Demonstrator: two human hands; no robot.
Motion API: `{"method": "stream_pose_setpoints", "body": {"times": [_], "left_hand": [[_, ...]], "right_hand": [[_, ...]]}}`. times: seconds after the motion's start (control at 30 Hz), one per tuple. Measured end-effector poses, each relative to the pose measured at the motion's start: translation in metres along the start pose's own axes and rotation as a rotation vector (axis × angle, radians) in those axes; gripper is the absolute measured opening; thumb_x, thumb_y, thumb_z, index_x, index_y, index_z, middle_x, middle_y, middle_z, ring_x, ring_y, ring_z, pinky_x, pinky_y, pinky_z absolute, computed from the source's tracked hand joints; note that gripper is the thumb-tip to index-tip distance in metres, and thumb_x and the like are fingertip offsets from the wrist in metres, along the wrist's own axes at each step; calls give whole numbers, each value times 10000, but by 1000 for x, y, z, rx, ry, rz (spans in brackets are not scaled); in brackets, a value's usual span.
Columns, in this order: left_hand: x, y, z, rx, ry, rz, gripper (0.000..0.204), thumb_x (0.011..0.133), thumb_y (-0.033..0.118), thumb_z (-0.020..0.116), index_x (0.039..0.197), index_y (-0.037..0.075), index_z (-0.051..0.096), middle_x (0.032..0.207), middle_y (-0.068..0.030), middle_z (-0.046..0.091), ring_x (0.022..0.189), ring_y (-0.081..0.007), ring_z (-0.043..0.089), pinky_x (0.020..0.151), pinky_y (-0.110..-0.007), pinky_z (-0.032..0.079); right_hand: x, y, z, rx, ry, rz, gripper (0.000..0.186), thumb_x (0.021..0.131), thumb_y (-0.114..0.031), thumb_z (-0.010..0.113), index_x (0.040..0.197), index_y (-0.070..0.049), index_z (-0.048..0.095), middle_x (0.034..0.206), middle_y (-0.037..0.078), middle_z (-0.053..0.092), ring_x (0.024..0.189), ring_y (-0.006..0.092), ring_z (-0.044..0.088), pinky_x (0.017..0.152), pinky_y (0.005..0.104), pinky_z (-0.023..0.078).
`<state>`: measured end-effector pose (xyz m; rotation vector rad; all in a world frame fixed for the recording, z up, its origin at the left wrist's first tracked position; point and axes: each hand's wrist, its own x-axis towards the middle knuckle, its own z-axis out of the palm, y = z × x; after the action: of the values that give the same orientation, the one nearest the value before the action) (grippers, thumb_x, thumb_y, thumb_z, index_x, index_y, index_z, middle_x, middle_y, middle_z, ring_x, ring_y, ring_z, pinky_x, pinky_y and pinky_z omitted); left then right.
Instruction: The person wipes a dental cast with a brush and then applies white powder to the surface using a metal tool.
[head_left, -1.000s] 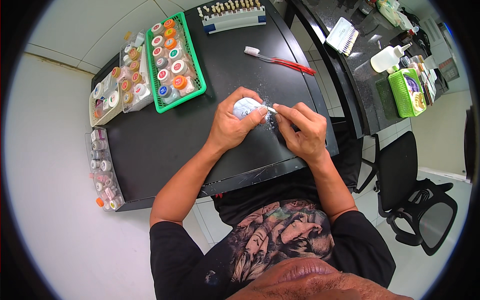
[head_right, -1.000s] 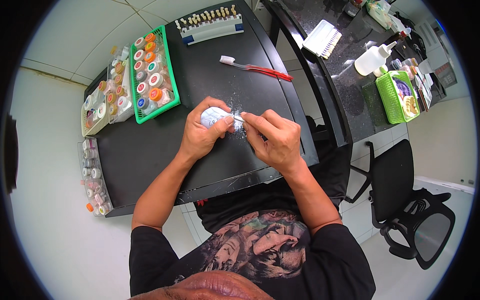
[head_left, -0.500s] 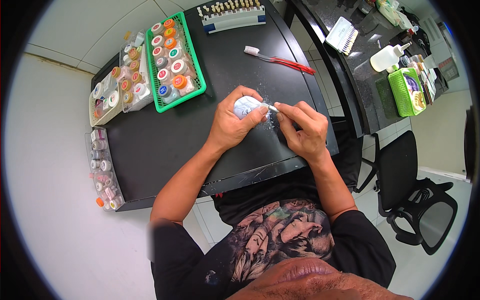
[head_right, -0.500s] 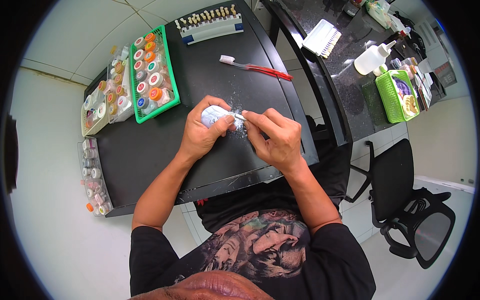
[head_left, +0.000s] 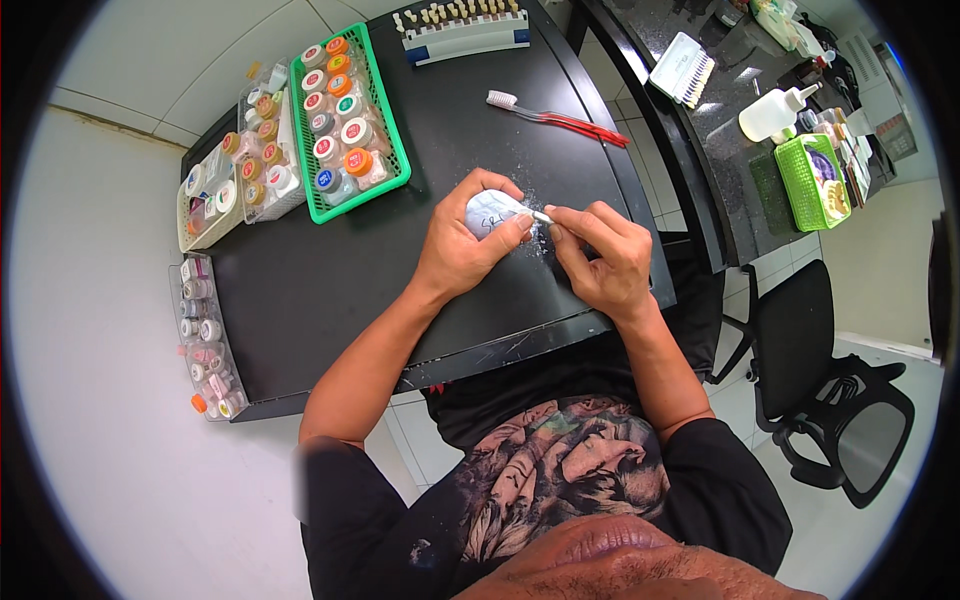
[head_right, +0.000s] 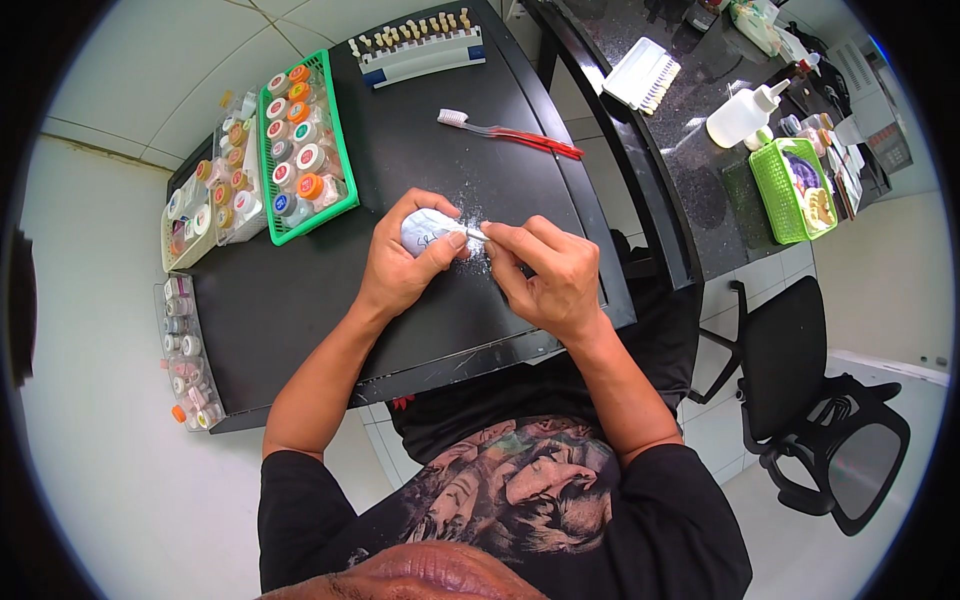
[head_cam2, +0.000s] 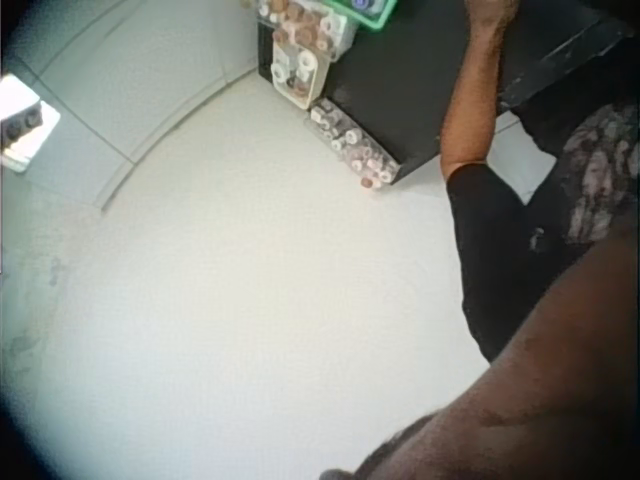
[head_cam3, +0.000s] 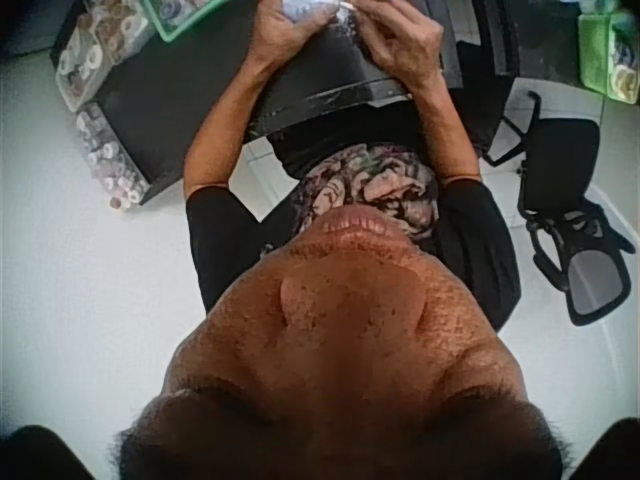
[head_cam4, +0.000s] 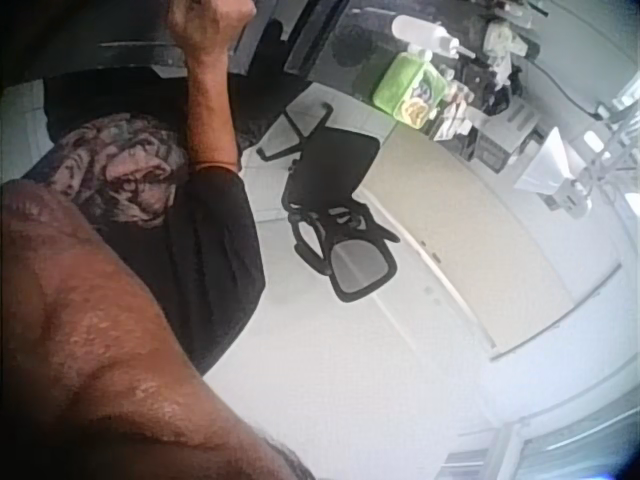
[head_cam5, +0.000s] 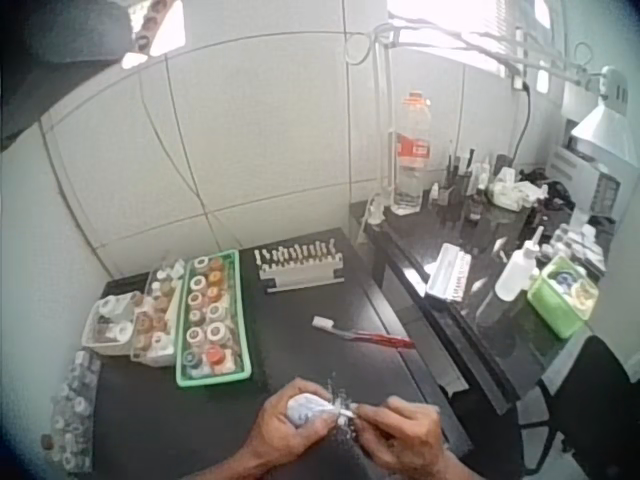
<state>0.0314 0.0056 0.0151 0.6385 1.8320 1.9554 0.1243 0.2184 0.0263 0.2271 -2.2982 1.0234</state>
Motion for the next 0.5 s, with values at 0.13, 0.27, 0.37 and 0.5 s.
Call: {"method": "stream_pose_setpoints", "body": {"times": [0.13, 0.27, 0.37, 0.5], "left_hand": [[1, 0, -1, 12, -4, 11, 310, 1070, 194, 871, 1300, 57, 714, 960, -43, 837, 852, -67, 753, 770, -248, 593], [1, 0, -2, 11, -4, 3, 292, 1069, 197, 874, 1282, 64, 725, 950, -36, 832, 835, -61, 743, 751, -246, 584], [1, -2, -1, -4, 0, 3, 270, 1074, 197, 873, 1267, 71, 734, 944, -32, 830, 808, -58, 727, 726, -246, 574], [0, -3, 0, -14, 9, -10, 241, 1083, 194, 867, 1251, 72, 744, 921, -25, 827, 770, -52, 706, 700, -243, 564]], "right_hand": [[0, 0, 0, -3, -4, 1, 259, 908, 2, 897, 1159, -57, 880, 787, 53, 707, 629, 199, 731, 589, 349, 556], [-1, 1, 1, -10, -4, -1, 262, 906, -3, 899, 1160, -61, 882, 787, 50, 705, 629, 199, 726, 586, 350, 553], [-1, 1, 1, -22, 0, -9, 267, 903, -6, 902, 1163, -64, 883, 789, 47, 701, 626, 199, 719, 584, 352, 549], [-1, 2, 1, -11, 1, -4, 274, 900, -5, 905, 1167, -65, 884, 788, 46, 696, 623, 199, 711, 585, 356, 548]]}}
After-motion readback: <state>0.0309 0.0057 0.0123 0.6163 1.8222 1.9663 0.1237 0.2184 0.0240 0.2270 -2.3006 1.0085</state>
